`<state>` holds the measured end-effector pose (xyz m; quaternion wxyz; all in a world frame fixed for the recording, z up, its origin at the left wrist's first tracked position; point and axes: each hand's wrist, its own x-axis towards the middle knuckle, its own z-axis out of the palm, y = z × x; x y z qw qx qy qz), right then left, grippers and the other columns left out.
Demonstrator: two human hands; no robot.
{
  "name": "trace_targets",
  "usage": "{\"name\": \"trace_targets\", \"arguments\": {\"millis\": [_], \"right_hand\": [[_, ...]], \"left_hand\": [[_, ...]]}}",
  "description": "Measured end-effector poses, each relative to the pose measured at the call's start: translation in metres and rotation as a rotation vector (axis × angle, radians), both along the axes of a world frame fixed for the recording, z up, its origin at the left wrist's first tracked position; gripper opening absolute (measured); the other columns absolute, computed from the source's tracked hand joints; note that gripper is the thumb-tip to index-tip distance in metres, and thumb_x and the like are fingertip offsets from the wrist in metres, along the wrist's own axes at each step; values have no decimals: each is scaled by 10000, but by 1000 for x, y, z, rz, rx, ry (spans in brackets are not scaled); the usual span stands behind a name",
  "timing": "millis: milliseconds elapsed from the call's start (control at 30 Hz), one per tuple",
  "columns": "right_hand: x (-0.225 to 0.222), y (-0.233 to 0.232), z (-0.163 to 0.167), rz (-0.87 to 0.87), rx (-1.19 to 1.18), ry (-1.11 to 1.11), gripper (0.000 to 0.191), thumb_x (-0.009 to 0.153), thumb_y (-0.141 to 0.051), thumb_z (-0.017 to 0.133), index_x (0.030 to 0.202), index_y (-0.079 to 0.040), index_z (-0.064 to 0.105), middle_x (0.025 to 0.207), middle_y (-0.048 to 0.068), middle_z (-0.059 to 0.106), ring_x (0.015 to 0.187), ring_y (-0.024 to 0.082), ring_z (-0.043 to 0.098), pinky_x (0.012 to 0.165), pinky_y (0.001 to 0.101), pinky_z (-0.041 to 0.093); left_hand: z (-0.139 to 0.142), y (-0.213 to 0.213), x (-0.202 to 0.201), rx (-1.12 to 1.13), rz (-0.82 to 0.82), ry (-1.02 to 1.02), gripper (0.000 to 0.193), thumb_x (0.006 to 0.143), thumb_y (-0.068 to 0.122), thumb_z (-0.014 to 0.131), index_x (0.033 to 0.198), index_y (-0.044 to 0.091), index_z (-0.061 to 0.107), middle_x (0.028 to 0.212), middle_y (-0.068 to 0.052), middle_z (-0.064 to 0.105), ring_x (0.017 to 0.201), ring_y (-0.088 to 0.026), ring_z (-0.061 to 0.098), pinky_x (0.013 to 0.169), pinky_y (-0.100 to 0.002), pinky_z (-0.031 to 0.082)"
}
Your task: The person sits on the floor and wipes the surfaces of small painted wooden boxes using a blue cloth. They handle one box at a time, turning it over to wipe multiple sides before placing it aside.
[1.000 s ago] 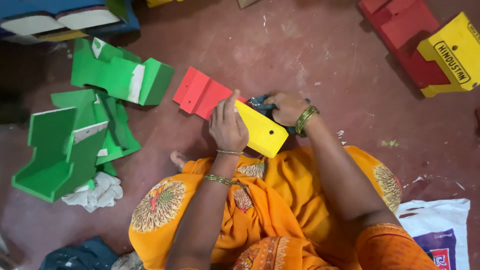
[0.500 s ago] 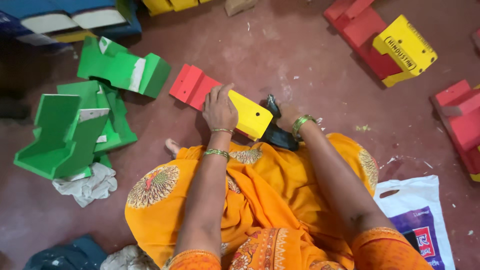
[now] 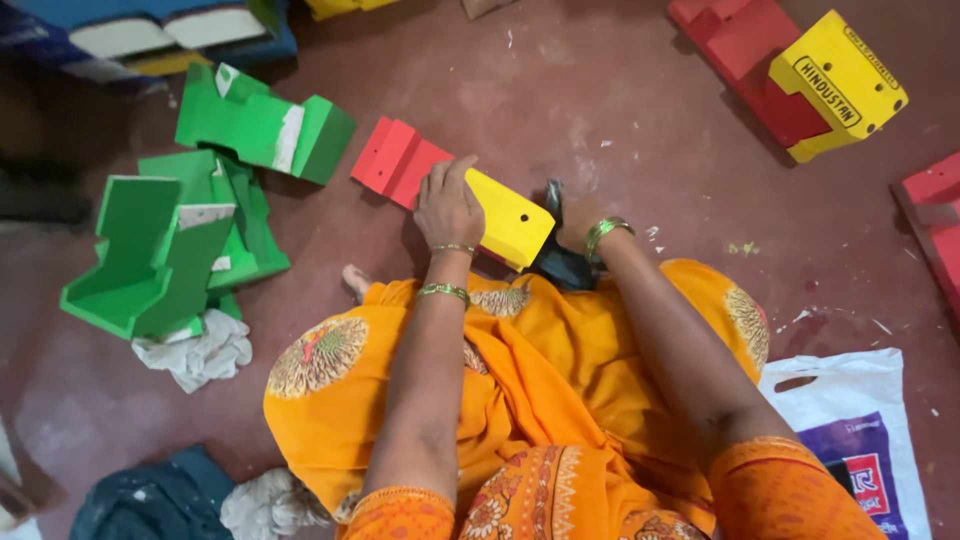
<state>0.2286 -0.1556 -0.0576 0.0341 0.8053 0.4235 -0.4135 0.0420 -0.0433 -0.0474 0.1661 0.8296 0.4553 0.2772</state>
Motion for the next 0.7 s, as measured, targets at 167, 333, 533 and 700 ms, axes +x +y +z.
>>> {"name": "trace_targets", "arguments": {"millis": [167, 333, 533, 700], "right_hand": [[12, -16, -6, 27, -103, 48, 438, 844, -180, 629, 1252, -26, 671, 1260, 252, 669, 1198, 391, 641, 1029, 453, 503], [19, -9, 6, -125, 230, -28, 567, 811, -176, 659, 1352, -35, 563, 1248, 260, 655, 1152, 436, 623, 965, 483, 511], [-3, 4, 11, 51, 108, 11, 536, 824, -207, 657, 1356, -166, 611, 1215, 220, 689, 1118, 414, 663, 959, 487, 526], [-20, -5, -3, 286, 145, 222, 531, 775, -287, 727, 1269, -102, 668, 1211, 217, 698, 1151, 382, 655, 988, 449, 515]], "left_hand": [[3, 3, 2, 26, -21, -8, 351, 932, 95, 591, 1251, 231, 650, 1181, -57, 654, 1106, -314, 623, 918, -467, 518], [1, 2, -1, -19, 0, 21, 396, 955, 102, 552, 1337, 191, 603, 1203, -65, 663, 1113, -322, 620, 906, -489, 496], [8, 3, 13, -40, 114, 242, 382, 944, 153, 553, 1317, 218, 599, 1116, -44, 714, 1063, -278, 633, 984, -559, 416], [5, -4, 33, -87, 166, 276, 380, 901, 273, 595, 1276, 216, 588, 1044, -44, 741, 1044, -281, 636, 991, -604, 351]]}}
